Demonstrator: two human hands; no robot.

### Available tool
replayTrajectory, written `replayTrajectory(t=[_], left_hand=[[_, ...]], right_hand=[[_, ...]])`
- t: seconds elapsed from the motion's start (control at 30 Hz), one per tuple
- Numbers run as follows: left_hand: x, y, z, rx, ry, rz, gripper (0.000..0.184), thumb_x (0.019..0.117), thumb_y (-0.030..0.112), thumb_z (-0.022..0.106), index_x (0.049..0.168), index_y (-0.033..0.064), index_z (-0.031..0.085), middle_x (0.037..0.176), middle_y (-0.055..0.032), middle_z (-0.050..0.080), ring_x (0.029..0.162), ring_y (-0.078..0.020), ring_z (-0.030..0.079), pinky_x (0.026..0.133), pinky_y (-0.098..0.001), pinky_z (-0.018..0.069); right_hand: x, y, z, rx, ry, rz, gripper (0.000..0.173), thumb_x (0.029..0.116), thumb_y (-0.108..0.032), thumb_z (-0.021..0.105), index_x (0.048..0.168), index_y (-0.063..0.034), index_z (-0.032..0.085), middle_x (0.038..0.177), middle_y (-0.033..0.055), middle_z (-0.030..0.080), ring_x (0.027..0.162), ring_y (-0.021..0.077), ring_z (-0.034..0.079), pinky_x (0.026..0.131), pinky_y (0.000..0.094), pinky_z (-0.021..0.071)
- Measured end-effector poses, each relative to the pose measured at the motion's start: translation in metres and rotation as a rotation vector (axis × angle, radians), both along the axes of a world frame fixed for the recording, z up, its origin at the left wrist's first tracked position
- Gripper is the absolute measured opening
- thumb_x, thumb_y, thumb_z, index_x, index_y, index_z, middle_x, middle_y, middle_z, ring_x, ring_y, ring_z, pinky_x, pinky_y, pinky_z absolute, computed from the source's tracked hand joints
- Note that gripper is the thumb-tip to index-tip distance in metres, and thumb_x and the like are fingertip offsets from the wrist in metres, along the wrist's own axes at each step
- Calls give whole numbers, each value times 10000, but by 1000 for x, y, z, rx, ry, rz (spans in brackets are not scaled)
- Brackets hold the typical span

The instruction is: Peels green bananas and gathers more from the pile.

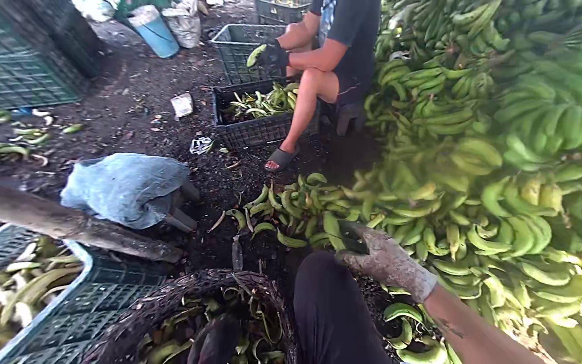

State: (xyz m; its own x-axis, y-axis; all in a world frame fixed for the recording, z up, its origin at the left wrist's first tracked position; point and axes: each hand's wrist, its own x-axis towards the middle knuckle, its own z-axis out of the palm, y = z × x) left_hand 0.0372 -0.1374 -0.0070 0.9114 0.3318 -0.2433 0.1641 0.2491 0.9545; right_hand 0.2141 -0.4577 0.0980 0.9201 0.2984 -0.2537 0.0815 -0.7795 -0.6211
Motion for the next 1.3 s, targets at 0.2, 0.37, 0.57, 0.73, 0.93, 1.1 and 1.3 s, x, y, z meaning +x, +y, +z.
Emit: replayTrajectory(t=[0.2,0.37,0.57,0.73,0.93,1.1,1.3], left_hand=[[15,-35,48,-166,-362,391,762,994,669,429,1457,64,411,1246,-19,667,1110,-136,664,920,-382,580],[-22,26,29,-438,-283,831,460,1118,398,225,1156,98,571,866,-26,676,751,-140,690,704,-361,626],[-64,50,4,-841,-383,722,566,1085,487,174,1033,136,615,820,-27,678,731,-164,689,689,-378,619],[-65,34,-2,-989,-371,578,642,1077,504,161,998,115,666,817,-44,695,738,-164,696,692,-346,613],[-65,31,-13,-1089,-440,524,601,1065,507,244,981,115,693,828,-52,704,731,-175,705,680,-357,623],[-68,40,-16,-621,-27,481,540,1115,433,225,1198,38,584,844,-79,676,666,-145,656,588,-289,577],[-76,35,-21,-47,112,369,516,1119,340,228,1186,8,616,853,-15,682,728,-48,641,687,-237,568]], right_hand=[[-47,154,16,338,-237,714,486,990,-418,644,1398,-154,640,1299,154,684,1193,287,662,1007,503,524],[-81,179,-33,618,198,619,438,990,-452,569,1208,-102,716,975,-14,719,826,35,641,764,302,549],[-116,197,-85,712,539,754,562,995,-436,575,1418,-67,567,923,-55,679,680,-19,586,630,212,536],[-119,214,-73,749,486,853,451,973,-450,620,1198,-60,637,893,-95,677,750,-63,613,700,186,547],[-119,215,-92,802,384,900,500,1008,-487,588,1264,-71,692,1047,-34,752,895,-39,672,809,218,579],[-120,209,-107,583,2,1080,403,1003,-431,588,1068,-76,767,984,66,775,914,163,740,821,422,597],[-134,213,-103,295,572,1039,404,1020,-405,567,1209,-81,718,1008,90,738,923,197,695,863,486,548]])
